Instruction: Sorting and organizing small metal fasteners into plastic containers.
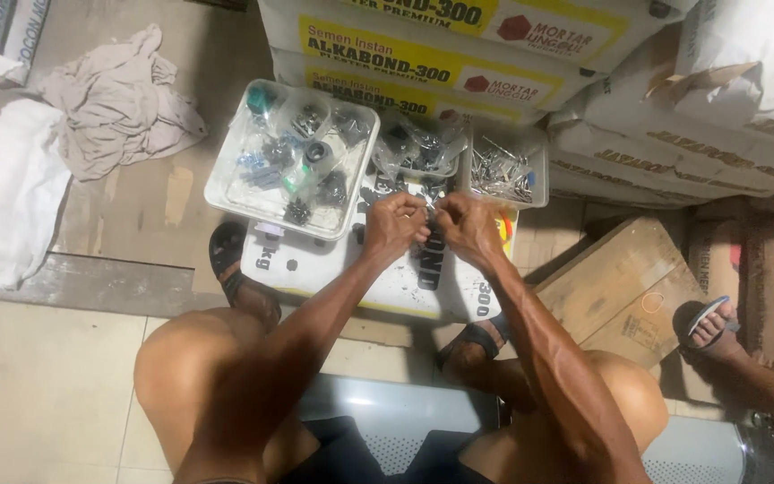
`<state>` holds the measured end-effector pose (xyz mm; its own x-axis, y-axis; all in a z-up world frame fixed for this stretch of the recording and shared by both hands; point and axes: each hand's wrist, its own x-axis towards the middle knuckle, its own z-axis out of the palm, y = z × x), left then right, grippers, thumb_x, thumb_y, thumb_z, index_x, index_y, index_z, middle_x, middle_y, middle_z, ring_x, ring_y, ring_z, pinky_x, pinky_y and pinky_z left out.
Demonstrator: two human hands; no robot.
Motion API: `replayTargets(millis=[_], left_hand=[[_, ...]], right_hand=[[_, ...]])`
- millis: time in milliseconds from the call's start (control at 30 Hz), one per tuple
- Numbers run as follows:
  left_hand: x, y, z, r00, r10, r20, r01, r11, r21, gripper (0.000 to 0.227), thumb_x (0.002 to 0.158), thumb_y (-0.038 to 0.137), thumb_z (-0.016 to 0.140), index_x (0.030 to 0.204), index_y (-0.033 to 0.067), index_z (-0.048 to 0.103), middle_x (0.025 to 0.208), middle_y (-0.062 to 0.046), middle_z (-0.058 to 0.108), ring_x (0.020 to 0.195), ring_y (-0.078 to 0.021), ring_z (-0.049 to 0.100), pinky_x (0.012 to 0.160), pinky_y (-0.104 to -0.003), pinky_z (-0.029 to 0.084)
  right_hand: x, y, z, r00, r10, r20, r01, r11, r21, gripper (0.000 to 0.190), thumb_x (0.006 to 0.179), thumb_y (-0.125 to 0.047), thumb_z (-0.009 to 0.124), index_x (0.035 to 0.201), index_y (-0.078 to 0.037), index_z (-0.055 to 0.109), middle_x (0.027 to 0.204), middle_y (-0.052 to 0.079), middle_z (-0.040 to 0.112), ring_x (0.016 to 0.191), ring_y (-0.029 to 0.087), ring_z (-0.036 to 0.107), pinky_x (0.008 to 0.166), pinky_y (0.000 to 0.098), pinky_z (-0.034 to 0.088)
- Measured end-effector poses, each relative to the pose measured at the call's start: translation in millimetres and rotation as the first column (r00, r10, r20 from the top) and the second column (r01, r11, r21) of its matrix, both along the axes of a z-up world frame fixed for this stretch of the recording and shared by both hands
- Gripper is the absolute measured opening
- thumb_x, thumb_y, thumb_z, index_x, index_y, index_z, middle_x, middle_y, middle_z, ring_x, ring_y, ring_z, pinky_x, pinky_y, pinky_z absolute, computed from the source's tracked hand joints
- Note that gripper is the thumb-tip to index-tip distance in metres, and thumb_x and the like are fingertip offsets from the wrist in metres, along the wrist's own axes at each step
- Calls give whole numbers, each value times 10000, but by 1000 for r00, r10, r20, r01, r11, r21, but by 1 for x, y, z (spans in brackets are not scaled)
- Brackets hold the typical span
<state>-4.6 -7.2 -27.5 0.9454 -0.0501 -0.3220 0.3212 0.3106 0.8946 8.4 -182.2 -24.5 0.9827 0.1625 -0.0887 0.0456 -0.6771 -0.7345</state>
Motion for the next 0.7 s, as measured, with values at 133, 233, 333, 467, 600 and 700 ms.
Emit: replayTargets(millis=[133, 233, 333, 467, 600, 700], left_hand=[[2, 4, 9, 995, 95, -1, -95, 995, -11, 166, 872, 24, 680, 1020, -31, 732, 832, -237, 725, 647, -240, 754, 583, -322, 678], [3, 9, 14, 993, 122, 2, -122, 992, -37, 150, 879, 21, 672, 998, -51, 729, 857, -255, 730, 694, -258, 763, 633, -345, 691], [7, 11, 6, 987, 162, 1, -161, 984, -81, 191, 886, -72, 603, 1066, -68, 668, 867, -200, 713, 701, -202, 746, 628, -265, 680], [6, 18, 0, 993, 114, -17, -115, 993, -15, 221, 902, -77, 604, 1112, -87, 672, 901, -238, 717, 706, -221, 751, 633, -297, 688], [0, 15, 4, 993, 116, 16, -117, 991, 61, 186, 897, -84, 610, 1048, -70, 718, 860, -237, 715, 711, -214, 750, 644, -288, 685], [-7, 10, 2, 993, 104, 63, -111, 986, 127, 166, 912, -80, 616, 1031, -63, 731, 852, -246, 721, 727, -209, 741, 653, -295, 679]], right_hand=[[9, 3, -2, 999, 34, 16, -33, 997, -64, 96, 910, -226, 681, 898, -167, 755, 708, 113, 683, 720, 313, 690, 669, 433, 542], [10, 9, -1, 999, 23, -35, -24, 1000, -19, 100, 905, -206, 682, 904, -174, 778, 704, 96, 691, 719, 284, 683, 682, 431, 530], [11, 9, -6, 999, 35, -5, -36, 999, -41, 90, 899, -211, 703, 850, -169, 766, 684, 101, 672, 696, 282, 679, 656, 406, 527], [9, 15, -5, 996, 86, 22, -86, 996, -33, 91, 879, -128, 679, 856, -106, 765, 689, 139, 695, 680, 316, 690, 639, 412, 533], [4, 20, -7, 996, 94, 8, -94, 995, -44, 80, 858, -122, 693, 874, -105, 770, 709, 145, 717, 701, 337, 713, 641, 436, 545], [-1, 21, -9, 994, 109, -18, -110, 985, -130, 95, 856, -136, 689, 858, -79, 765, 690, 169, 707, 685, 380, 708, 611, 478, 528]])
